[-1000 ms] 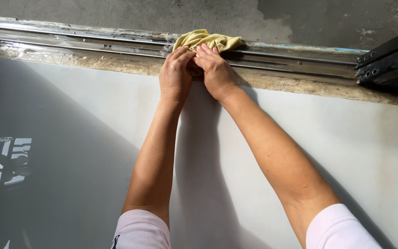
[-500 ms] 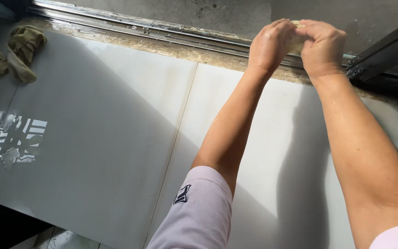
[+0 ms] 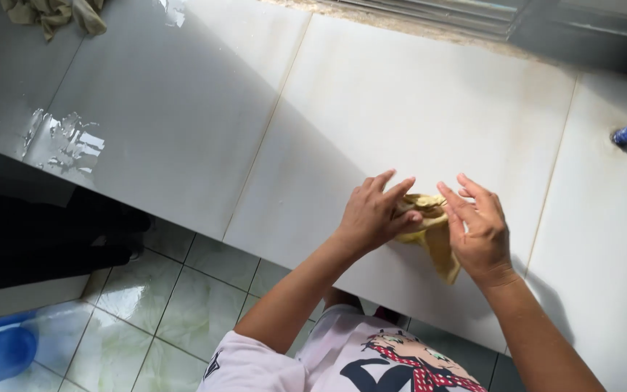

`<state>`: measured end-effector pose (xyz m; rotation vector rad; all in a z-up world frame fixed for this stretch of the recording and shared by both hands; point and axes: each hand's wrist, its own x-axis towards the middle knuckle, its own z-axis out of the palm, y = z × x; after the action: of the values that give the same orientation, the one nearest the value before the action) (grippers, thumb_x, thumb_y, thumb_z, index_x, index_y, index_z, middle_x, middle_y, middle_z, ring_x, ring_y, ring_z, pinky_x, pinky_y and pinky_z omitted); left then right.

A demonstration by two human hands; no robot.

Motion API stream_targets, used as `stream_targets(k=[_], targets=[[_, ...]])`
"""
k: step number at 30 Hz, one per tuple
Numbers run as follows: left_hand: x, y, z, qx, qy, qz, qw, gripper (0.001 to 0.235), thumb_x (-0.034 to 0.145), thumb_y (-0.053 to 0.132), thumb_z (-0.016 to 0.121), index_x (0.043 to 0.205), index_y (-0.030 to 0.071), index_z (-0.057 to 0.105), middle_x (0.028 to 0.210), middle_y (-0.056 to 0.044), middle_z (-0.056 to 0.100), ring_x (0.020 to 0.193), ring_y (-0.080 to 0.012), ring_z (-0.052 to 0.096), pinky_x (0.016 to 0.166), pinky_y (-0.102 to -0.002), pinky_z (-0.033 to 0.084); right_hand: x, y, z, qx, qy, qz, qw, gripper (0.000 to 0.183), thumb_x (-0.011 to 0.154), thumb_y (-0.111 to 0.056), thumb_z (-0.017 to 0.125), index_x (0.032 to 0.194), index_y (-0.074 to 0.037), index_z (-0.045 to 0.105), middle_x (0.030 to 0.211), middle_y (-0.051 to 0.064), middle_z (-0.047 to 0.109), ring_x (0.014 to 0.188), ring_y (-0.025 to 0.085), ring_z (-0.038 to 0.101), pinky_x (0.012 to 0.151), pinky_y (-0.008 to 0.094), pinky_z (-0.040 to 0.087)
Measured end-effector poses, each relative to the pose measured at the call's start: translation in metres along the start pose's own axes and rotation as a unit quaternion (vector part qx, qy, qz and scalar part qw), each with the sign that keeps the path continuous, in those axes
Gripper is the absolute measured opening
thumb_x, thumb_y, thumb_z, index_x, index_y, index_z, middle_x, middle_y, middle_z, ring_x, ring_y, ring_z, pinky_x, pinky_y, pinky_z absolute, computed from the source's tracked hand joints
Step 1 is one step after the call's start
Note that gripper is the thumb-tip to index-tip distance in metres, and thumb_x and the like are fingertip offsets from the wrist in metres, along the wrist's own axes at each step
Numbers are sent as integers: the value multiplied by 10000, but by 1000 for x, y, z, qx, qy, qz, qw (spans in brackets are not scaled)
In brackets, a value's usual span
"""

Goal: Wiping down a white countertop surface and window frame with a yellow cloth in a water production facility.

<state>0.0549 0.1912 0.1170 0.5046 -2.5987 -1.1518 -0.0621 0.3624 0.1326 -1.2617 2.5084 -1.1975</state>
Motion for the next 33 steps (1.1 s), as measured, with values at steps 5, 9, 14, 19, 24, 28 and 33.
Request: stream_targets(k=[5, 9, 14, 19, 24, 28, 33], targets=[[-85, -17, 45, 162, -2, 57, 985, 813, 719, 475, 783, 1437, 172, 550, 1560, -253, 346, 1440, -429, 295, 1092, -600, 302, -75, 33, 42, -115, -59, -165, 978, 525, 887, -245, 705, 1403, -218, 608, 1566, 266, 413, 1423, 424, 408, 1155, 520, 312], [-72, -68, 94, 169, -9, 71, 983, 644, 912, 276, 682, 1506, 92, 516, 1671, -185, 306, 1575, -351, 250, 1254, -548, 263, -63, 79, 70, -119, -151, -199, 961, 578, 942, -201, 605, 1507, -154, 492, 1619, 238, 369, 1525, 393, 295, 1215, 553, 247], [85, -104, 105, 172, 12, 46, 984, 512, 954, 155, 612, 1464, 129, 568, 1648, -164, 353, 1561, -343, 270, 1248, -545, 254, 65, 142, 88, -86, -139, -148, 975, 525, 995, -97, 568, 1517, -116, 514, 1632, 197, 384, 1542, 349, 315, 1239, 533, 263], [293, -150, 116, 160, 52, 76, 983, 507, 969, 167, 580, 1476, 177, 568, 1661, -135, 332, 1572, -334, 258, 1269, -530, 255, 246, 223, 95, -110, -79, -140, 981, 486, 1007, -32, 602, 1484, -122, 593, 1640, 194, 413, 1542, 351, 357, 1248, 516, 299], [422, -114, 116, 88, 55, -23, 994, 280, 1068, 197, 507, 1257, 163, 710, 1446, -29, 649, 1234, -276, 662, 1007, -417, 562, 348, 256, 77, -129, -8, -125, 984, 516, 895, 153, 548, 1326, -67, 726, 1498, 239, 550, 1346, 380, 560, 1141, 396, 455], [401, -57, 98, 48, 241, 163, 956, 212, 982, 195, 676, 1179, 149, 738, 1200, -45, 731, 1050, -270, 698, 883, -373, 594, 333, 186, 14, -85, 166, -133, 973, 427, 961, 163, 560, 1306, -19, 735, 1425, 206, 635, 1332, 332, 625, 1161, 371, 506], [262, 30, 81, 30, 155, 244, 957, 301, 845, 247, 862, 1106, 147, 750, 1059, -35, 697, 976, -236, 649, 809, -396, 490, 182, 159, -52, -90, 138, -136, 977, 357, 977, 139, 585, 1239, -42, 747, 1380, 173, 667, 1348, 303, 611, 1177, 396, 487]])
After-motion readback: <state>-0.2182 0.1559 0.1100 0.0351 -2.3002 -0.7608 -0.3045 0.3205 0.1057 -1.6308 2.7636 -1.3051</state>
